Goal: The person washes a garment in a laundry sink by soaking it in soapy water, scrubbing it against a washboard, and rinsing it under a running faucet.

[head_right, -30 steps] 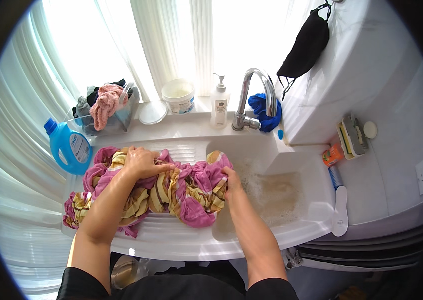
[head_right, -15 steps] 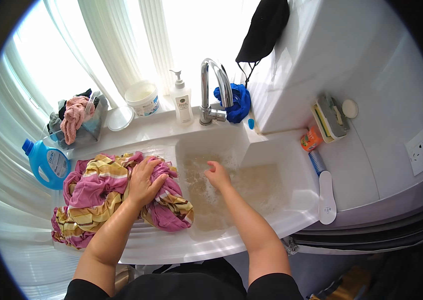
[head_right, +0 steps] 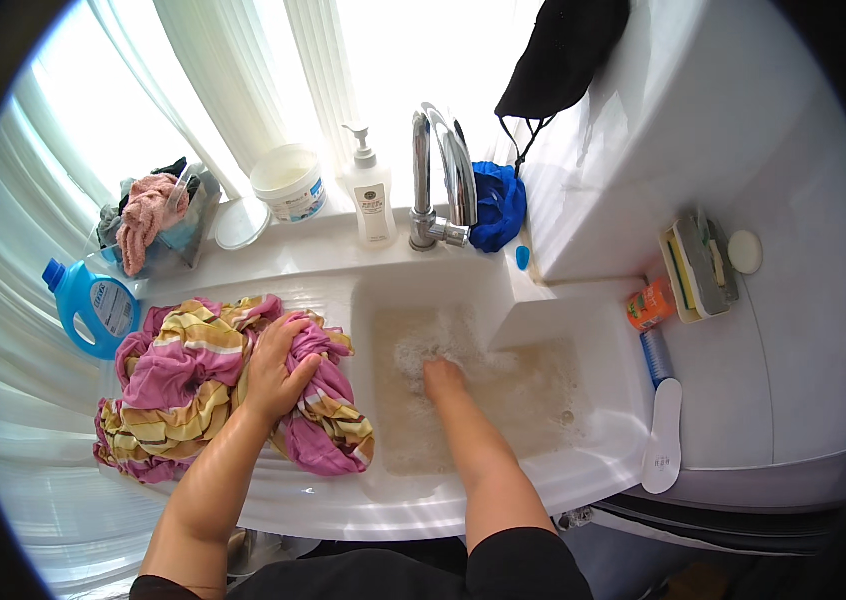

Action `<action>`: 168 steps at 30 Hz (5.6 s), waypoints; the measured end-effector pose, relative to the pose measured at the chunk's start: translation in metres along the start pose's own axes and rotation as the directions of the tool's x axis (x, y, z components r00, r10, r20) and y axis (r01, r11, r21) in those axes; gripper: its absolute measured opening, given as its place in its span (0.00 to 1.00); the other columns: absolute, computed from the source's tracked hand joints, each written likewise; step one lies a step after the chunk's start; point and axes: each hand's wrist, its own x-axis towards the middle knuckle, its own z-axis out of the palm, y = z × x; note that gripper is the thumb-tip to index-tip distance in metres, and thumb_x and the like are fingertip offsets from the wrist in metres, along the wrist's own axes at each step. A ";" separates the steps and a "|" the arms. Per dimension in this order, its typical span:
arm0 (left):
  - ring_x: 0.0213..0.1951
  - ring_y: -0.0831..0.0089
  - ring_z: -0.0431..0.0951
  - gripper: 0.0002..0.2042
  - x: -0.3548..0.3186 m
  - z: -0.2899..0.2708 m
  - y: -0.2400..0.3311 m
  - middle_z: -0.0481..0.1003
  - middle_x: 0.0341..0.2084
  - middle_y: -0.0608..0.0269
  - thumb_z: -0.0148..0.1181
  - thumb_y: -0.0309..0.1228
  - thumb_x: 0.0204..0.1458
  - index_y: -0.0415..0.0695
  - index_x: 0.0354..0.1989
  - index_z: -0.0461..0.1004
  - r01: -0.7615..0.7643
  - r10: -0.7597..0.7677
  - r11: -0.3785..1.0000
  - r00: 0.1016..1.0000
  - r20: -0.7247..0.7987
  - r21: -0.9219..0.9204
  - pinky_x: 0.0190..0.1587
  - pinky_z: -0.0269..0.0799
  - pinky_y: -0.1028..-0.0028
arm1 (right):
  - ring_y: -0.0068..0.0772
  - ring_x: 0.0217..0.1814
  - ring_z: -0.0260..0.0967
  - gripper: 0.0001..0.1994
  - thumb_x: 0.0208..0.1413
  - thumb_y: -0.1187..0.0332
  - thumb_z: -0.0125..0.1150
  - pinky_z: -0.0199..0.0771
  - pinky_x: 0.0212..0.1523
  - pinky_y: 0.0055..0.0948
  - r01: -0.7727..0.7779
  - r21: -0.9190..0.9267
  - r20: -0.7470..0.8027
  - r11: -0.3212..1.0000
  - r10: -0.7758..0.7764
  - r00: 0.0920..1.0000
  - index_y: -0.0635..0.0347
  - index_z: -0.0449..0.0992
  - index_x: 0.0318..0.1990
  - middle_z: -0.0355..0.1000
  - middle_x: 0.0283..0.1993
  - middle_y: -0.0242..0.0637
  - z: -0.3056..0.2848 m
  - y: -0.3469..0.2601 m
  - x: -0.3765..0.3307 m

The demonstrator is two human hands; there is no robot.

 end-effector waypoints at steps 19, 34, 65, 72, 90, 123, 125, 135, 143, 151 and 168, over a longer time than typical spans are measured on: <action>0.53 0.47 0.70 0.23 -0.004 0.002 -0.006 0.71 0.50 0.46 0.62 0.43 0.49 0.43 0.51 0.71 -0.039 0.040 0.999 0.997 -0.061 0.023 0.56 0.62 0.56 | 0.51 0.52 0.72 0.17 0.47 0.71 0.65 0.73 0.51 0.43 -0.074 -0.068 0.049 0.995 0.077 0.996 0.53 0.77 0.47 0.74 0.49 0.49 0.010 0.010 0.020; 0.55 0.49 0.70 0.34 0.039 -0.034 -0.012 0.73 0.49 0.42 0.55 0.57 0.54 0.42 0.61 0.64 0.054 -0.076 0.991 0.980 0.181 0.124 0.57 0.63 0.58 | 0.49 0.66 0.58 0.34 0.44 0.49 0.70 0.61 0.64 0.40 0.166 0.550 -0.198 0.818 -0.066 0.978 0.52 0.71 0.59 0.61 0.64 0.49 -0.139 -0.002 -0.082; 0.24 0.62 0.72 0.11 -0.044 -0.114 -0.041 0.71 0.14 0.65 0.64 0.37 0.39 0.49 0.12 0.72 -0.172 0.330 0.921 0.824 0.461 -0.351 0.27 0.65 0.63 | 0.48 0.57 0.61 0.28 0.25 0.42 0.72 0.54 0.50 0.56 0.816 -0.021 -0.588 0.577 -0.667 0.457 0.42 0.79 0.38 0.67 0.49 0.35 -0.138 -0.212 -0.102; 0.16 0.54 0.71 0.14 -0.018 -0.091 -0.075 0.68 0.10 0.53 0.61 0.37 0.41 0.41 0.12 0.70 0.200 0.102 0.888 0.792 0.602 -0.414 0.22 0.67 0.62 | 0.47 0.52 0.64 0.30 0.29 0.39 0.70 0.57 0.44 0.61 0.789 0.093 -0.495 0.607 -0.659 0.566 0.50 0.79 0.38 0.70 0.43 0.35 -0.149 -0.214 -0.074; 0.53 0.47 0.72 0.39 0.003 -0.109 -0.020 0.73 0.51 0.44 0.50 0.60 0.46 0.44 0.62 0.65 0.186 -0.414 0.908 0.530 0.740 0.375 0.57 0.62 0.55 | 0.44 0.60 0.63 0.45 0.35 0.38 0.72 0.60 0.63 0.38 0.690 0.296 -0.220 0.660 -0.656 0.722 0.63 0.70 0.56 0.67 0.57 0.47 -0.196 -0.202 -0.077; 0.22 0.51 0.71 0.10 -0.043 -0.055 -0.031 0.68 0.19 0.51 0.58 0.30 0.51 0.39 0.21 0.70 0.244 -0.153 0.917 0.946 0.287 -0.314 0.26 0.65 0.58 | 0.50 0.33 0.64 0.23 0.38 0.52 0.61 0.63 0.36 0.40 0.708 0.703 -0.491 0.067 -0.673 0.552 0.67 0.74 0.32 0.69 0.32 0.49 -0.123 -0.184 -0.049; 0.24 0.48 0.73 0.12 -0.035 -0.058 -0.029 0.71 0.19 0.47 0.55 0.32 0.54 0.37 0.22 0.71 0.410 -0.284 0.853 0.884 0.373 -0.323 0.28 0.68 0.59 | 0.47 0.34 0.66 0.23 0.41 0.53 0.58 0.65 0.37 0.38 0.604 0.796 -0.419 0.043 -0.682 0.600 0.69 0.74 0.34 0.70 0.31 0.47 -0.128 -0.183 -0.044; 0.51 0.51 0.73 0.39 0.000 -0.071 -0.049 0.75 0.44 0.46 0.39 0.65 0.52 0.41 0.55 0.70 0.309 -0.317 0.941 0.652 0.689 0.141 0.55 0.61 0.56 | 0.46 0.72 0.49 0.44 0.49 0.32 0.50 0.50 0.69 0.39 -0.188 0.880 0.331 0.437 -0.279 0.901 0.56 0.60 0.66 0.52 0.70 0.49 -0.171 -0.179 -0.072; 0.60 0.47 0.63 0.46 -0.134 -0.130 0.048 0.63 0.56 0.40 0.58 0.72 0.35 0.46 0.56 0.69 -0.222 0.146 0.960 0.916 0.373 0.170 0.63 0.46 0.51 | 0.71 0.71 0.38 0.52 0.31 0.41 0.74 0.44 0.67 0.62 0.748 0.253 -0.613 0.614 -0.496 0.615 0.52 0.58 0.65 0.43 0.68 0.63 -0.137 -0.194 -0.231; 0.47 0.53 0.72 0.36 -0.141 -0.097 0.026 0.70 0.47 0.47 0.60 0.63 0.42 0.40 0.45 0.73 -0.118 0.110 0.990 0.988 0.106 0.077 0.52 0.59 0.58 | 0.58 0.61 0.55 0.41 0.28 0.46 0.71 0.53 0.60 0.54 0.816 0.289 -0.734 0.502 -0.432 0.525 0.52 0.69 0.56 0.56 0.59 0.53 -0.109 -0.211 -0.190; 0.18 0.59 0.66 0.19 -0.063 -0.062 -0.013 0.63 0.16 0.54 0.66 0.41 0.46 0.39 0.18 0.69 0.246 -0.213 0.947 0.962 0.170 -0.207 0.21 0.60 0.63 | 0.55 0.45 0.67 0.24 0.39 0.58 0.55 0.67 0.50 0.44 0.757 0.632 -0.630 0.166 -0.460 0.626 0.67 0.74 0.43 0.72 0.44 0.52 -0.113 -0.192 -0.080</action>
